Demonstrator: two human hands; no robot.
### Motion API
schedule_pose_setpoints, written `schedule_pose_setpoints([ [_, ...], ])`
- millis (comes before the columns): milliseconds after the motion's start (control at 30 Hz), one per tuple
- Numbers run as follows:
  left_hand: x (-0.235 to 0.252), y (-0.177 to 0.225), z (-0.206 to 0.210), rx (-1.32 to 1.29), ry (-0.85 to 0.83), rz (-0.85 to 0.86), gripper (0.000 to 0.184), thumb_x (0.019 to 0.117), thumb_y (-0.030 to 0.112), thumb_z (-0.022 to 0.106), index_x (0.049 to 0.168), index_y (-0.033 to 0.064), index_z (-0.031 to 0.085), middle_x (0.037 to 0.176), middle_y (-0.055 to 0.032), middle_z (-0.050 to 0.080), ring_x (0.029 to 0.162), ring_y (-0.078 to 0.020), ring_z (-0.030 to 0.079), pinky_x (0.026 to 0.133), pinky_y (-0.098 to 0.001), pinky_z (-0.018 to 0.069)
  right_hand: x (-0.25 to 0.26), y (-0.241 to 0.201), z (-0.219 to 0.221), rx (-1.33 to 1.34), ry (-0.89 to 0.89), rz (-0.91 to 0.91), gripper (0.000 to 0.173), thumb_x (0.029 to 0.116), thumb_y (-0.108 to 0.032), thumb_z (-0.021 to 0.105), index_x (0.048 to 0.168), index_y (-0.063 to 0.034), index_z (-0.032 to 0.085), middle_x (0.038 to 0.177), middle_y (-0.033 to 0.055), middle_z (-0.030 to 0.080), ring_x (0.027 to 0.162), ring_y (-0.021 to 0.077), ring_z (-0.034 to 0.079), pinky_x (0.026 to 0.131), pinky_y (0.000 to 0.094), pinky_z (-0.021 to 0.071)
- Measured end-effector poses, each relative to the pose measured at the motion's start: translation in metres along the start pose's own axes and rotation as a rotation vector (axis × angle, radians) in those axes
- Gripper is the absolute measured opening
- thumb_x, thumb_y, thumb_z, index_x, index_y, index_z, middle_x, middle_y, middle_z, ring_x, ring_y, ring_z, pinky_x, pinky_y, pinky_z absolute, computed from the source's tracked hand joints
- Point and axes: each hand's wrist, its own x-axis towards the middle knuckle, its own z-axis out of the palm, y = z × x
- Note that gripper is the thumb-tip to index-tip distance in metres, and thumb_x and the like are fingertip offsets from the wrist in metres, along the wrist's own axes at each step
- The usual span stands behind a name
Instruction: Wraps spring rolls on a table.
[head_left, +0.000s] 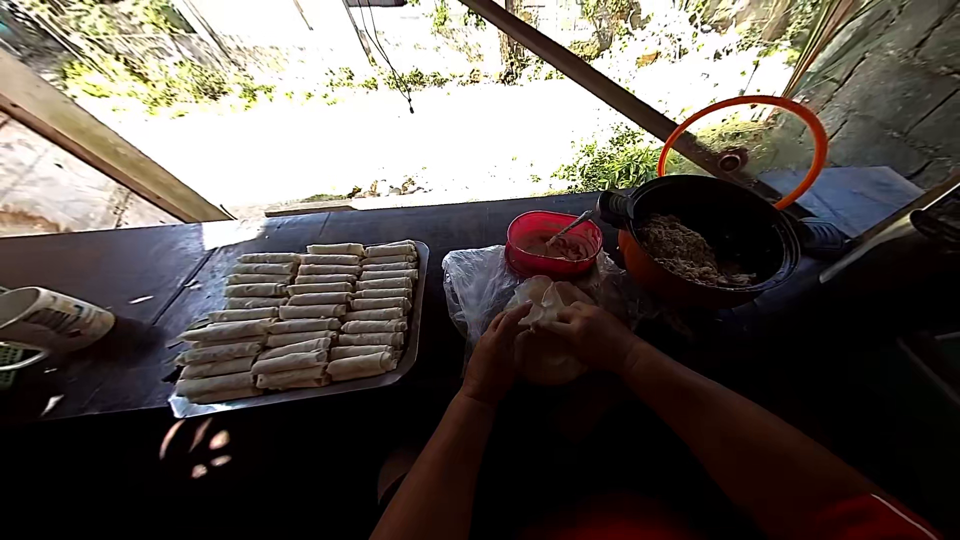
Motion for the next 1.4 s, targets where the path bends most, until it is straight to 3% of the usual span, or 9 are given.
schedule_pose_setpoints([
  [100, 0.003, 0.000, -0.002, -0.012, -0.065, -0.010, 0.037, 0.1048, 0.011, 0.053, 0.141, 0.0077, 0.058, 0.125, -0.0052, 0.071, 0.112, -0.0111, 0.070, 0.101, -0.0320, 0.0581, -0.005, 0.007, 0.004, 0.113, 0.098, 0.060, 0.028, 0.1050, -0.020, 0.053, 0.128, -0.0162, 0.069, 0.114, 0.0053, 0.075, 0.111, 0.0229, 0.070, 0.100, 0.0383, 0.0552],
  [233, 0.009, 0.007, -0.006, 0.051, -0.176, -0.036, 0.038, 0.1074, 0.014, 0.047, 0.144, 0.0127, 0.055, 0.121, 0.0012, 0.074, 0.113, -0.0066, 0.069, 0.102, -0.0313, 0.0559, -0.007, 0.012, 0.009, 0.171, 0.114, 0.080, 0.025, 0.1056, -0.024, 0.052, 0.112, -0.0146, 0.074, 0.114, 0.0007, 0.075, 0.115, 0.0162, 0.067, 0.104, 0.0325, 0.0518],
  [500, 0.018, 0.009, -0.013, 0.058, -0.314, -0.090, 0.053, 0.0998, 0.020, 0.061, 0.151, 0.0174, 0.048, 0.119, 0.0057, 0.073, 0.115, -0.0069, 0.066, 0.104, -0.0327, 0.0524, -0.002, 0.015, 0.003, 0.298, 0.047, 0.139, 0.027, 0.1052, -0.029, 0.053, 0.111, -0.0139, 0.074, 0.114, 0.0014, 0.074, 0.118, 0.0162, 0.064, 0.108, 0.0329, 0.0475],
  [633, 0.017, 0.012, -0.017, 0.031, -0.340, -0.062, 0.052, 0.1004, 0.013, 0.057, 0.152, 0.0193, 0.048, 0.113, 0.0056, 0.074, 0.109, -0.0073, 0.068, 0.103, -0.0353, 0.0537, -0.002, 0.013, -0.007, 0.336, -0.057, 0.108, 0.026, 0.1046, -0.030, 0.055, 0.111, -0.0127, 0.073, 0.111, 0.0035, 0.073, 0.115, 0.0185, 0.065, 0.106, 0.0366, 0.0487],
  [867, 0.012, 0.007, -0.014, -0.203, -0.255, -0.134, 0.062, 0.0944, 0.005, 0.065, 0.152, 0.0141, 0.045, 0.121, -0.0017, 0.071, 0.095, -0.0103, 0.072, 0.087, -0.0307, 0.0621, -0.001, 0.016, -0.011, 0.441, -0.130, 0.095, 0.025, 0.1032, -0.027, 0.058, 0.110, -0.0096, 0.075, 0.107, 0.0062, 0.073, 0.109, 0.0170, 0.067, 0.104, 0.0366, 0.0501],
  [1033, 0.008, 0.004, -0.003, -0.059, -0.145, -0.100, 0.050, 0.0975, 0.011, 0.065, 0.146, 0.0176, 0.055, 0.106, 0.0069, 0.077, 0.099, -0.0045, 0.072, 0.092, -0.0287, 0.0598, 0.002, 0.015, -0.010, 0.415, -0.159, 0.137, 0.025, 0.1035, -0.028, 0.057, 0.111, -0.0123, 0.075, 0.114, 0.0075, 0.070, 0.113, 0.0188, 0.064, 0.104, 0.0377, 0.0494],
  [1233, 0.006, 0.012, 0.000, 0.102, -0.123, -0.071, 0.041, 0.1040, 0.015, 0.055, 0.145, 0.0169, 0.057, 0.110, 0.0043, 0.077, 0.101, -0.0053, 0.072, 0.095, -0.0301, 0.0590, -0.001, 0.015, -0.005, 0.465, -0.069, 0.162, 0.023, 0.1023, -0.024, 0.059, 0.116, -0.0111, 0.071, 0.104, 0.0062, 0.073, 0.102, 0.0168, 0.068, 0.099, 0.0372, 0.0529],
  [1333, 0.000, 0.012, 0.002, 0.180, -0.115, 0.004, 0.040, 0.1058, 0.018, 0.050, 0.145, 0.0156, 0.057, 0.113, 0.0025, 0.076, 0.107, -0.0087, 0.071, 0.099, -0.0335, 0.0572, -0.008, 0.016, 0.001, 0.403, 0.004, 0.106, 0.023, 0.1024, -0.026, 0.057, 0.109, -0.0133, 0.075, 0.108, 0.0035, 0.074, 0.111, 0.0157, 0.067, 0.104, 0.0351, 0.0501],
  [1400, -0.004, 0.012, 0.003, 0.198, -0.130, 0.056, 0.047, 0.0996, 0.021, 0.058, 0.146, 0.0141, 0.056, 0.114, 0.0036, 0.075, 0.114, -0.0116, 0.067, 0.106, -0.0372, 0.0524, -0.012, 0.018, 0.003, 0.373, 0.025, 0.061, 0.023, 0.1014, -0.028, 0.059, 0.109, -0.0139, 0.075, 0.112, 0.0030, 0.073, 0.116, 0.0162, 0.065, 0.107, 0.0352, 0.0491],
])
